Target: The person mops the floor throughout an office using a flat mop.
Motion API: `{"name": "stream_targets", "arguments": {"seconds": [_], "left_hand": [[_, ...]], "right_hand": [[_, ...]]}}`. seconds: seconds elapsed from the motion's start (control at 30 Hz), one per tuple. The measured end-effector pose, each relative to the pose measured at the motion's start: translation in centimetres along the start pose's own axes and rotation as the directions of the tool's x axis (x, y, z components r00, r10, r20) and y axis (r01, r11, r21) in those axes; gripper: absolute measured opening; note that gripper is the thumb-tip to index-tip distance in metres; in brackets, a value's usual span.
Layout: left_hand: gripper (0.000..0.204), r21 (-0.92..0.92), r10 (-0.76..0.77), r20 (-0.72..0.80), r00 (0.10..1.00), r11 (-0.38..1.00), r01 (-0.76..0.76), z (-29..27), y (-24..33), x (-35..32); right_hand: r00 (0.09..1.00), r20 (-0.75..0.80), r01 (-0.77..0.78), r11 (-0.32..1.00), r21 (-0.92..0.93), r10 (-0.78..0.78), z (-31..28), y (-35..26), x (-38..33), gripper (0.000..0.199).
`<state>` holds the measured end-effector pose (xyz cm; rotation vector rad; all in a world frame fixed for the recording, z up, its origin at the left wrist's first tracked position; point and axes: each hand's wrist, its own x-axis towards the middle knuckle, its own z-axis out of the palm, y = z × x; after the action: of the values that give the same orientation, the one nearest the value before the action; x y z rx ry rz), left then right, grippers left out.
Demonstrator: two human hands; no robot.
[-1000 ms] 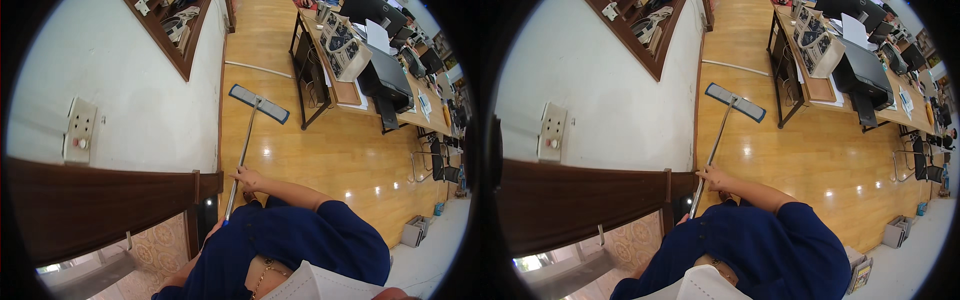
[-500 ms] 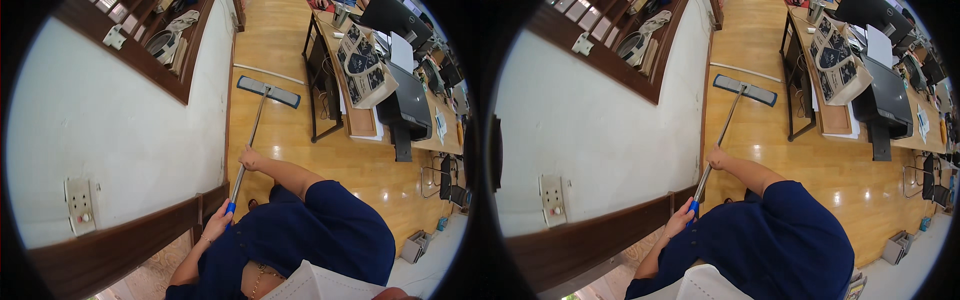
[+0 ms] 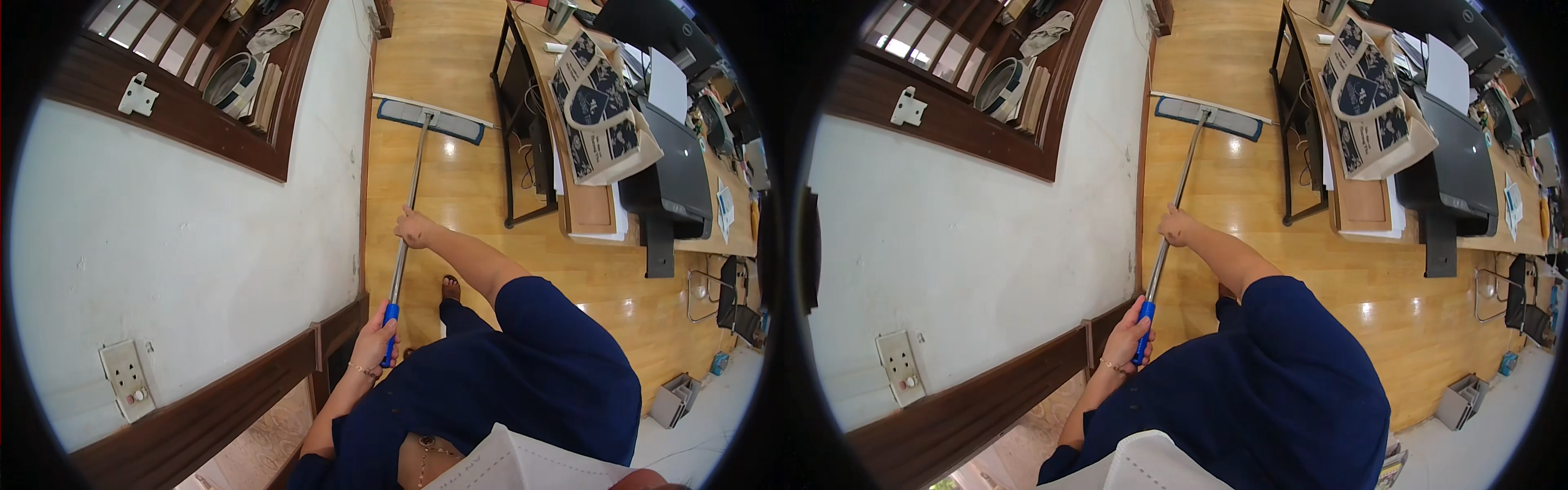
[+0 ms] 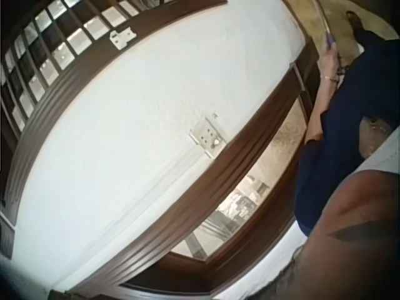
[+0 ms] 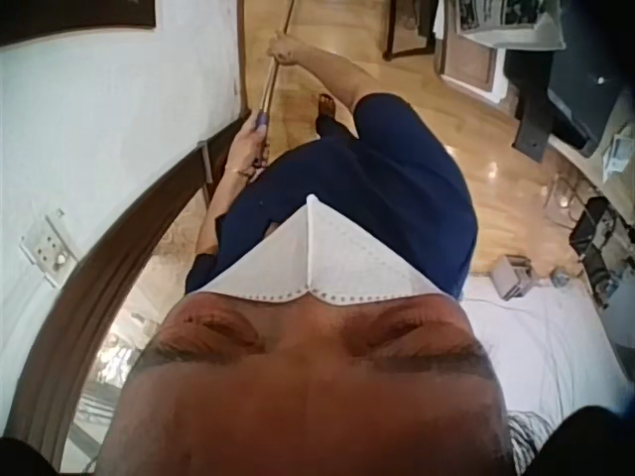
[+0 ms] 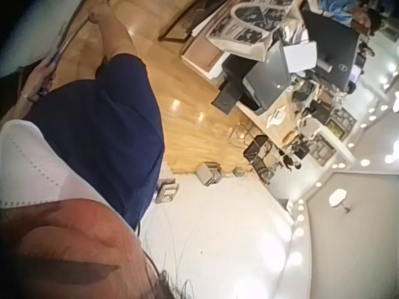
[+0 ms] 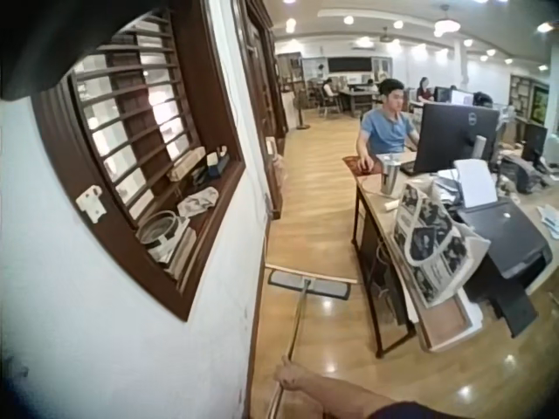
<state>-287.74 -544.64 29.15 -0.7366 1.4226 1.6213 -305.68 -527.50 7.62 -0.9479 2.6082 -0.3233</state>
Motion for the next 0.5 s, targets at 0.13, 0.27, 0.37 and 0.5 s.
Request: {"name": "stream_targets", "arguments": {"seconds": [0.13, 0.27, 0.37, 0.5], "left_hand": [[0.055, 0.006, 0.049, -0.002, 0.999, 0.999, -0.049, -0.4, -4.7, -0.1], [0.055, 0.07, 0.109, 0.053, 0.993, 0.991, -0.113, -2.7, -11.2, -2.6], [0.055, 0.152, 0.156, 0.06, 0.986, 0.975, -0.163, -8.7, -19.4, -5.6], [0.052, 0.44, 0.211, 0.016, 0.977, 0.876, -0.196, -18.4, -30.5, -15.0]], "right_hand": [[0.998, 0.061, -0.018, 0.999, -0.037, 0.02, 1.2, -2.2, -1.5, 0.022], [0.99, 0.136, -0.034, 0.995, -0.097, 0.047, 4.9, -7.1, -3.9, 0.021], [0.99, 0.141, -0.007, 0.998, -0.061, 0.016, 9.2, -15.2, -5.9, 0.018], [0.965, 0.253, 0.095, 0.991, -0.097, -0.068, 14.3, -31.3, -9.6, 0.014]]}}
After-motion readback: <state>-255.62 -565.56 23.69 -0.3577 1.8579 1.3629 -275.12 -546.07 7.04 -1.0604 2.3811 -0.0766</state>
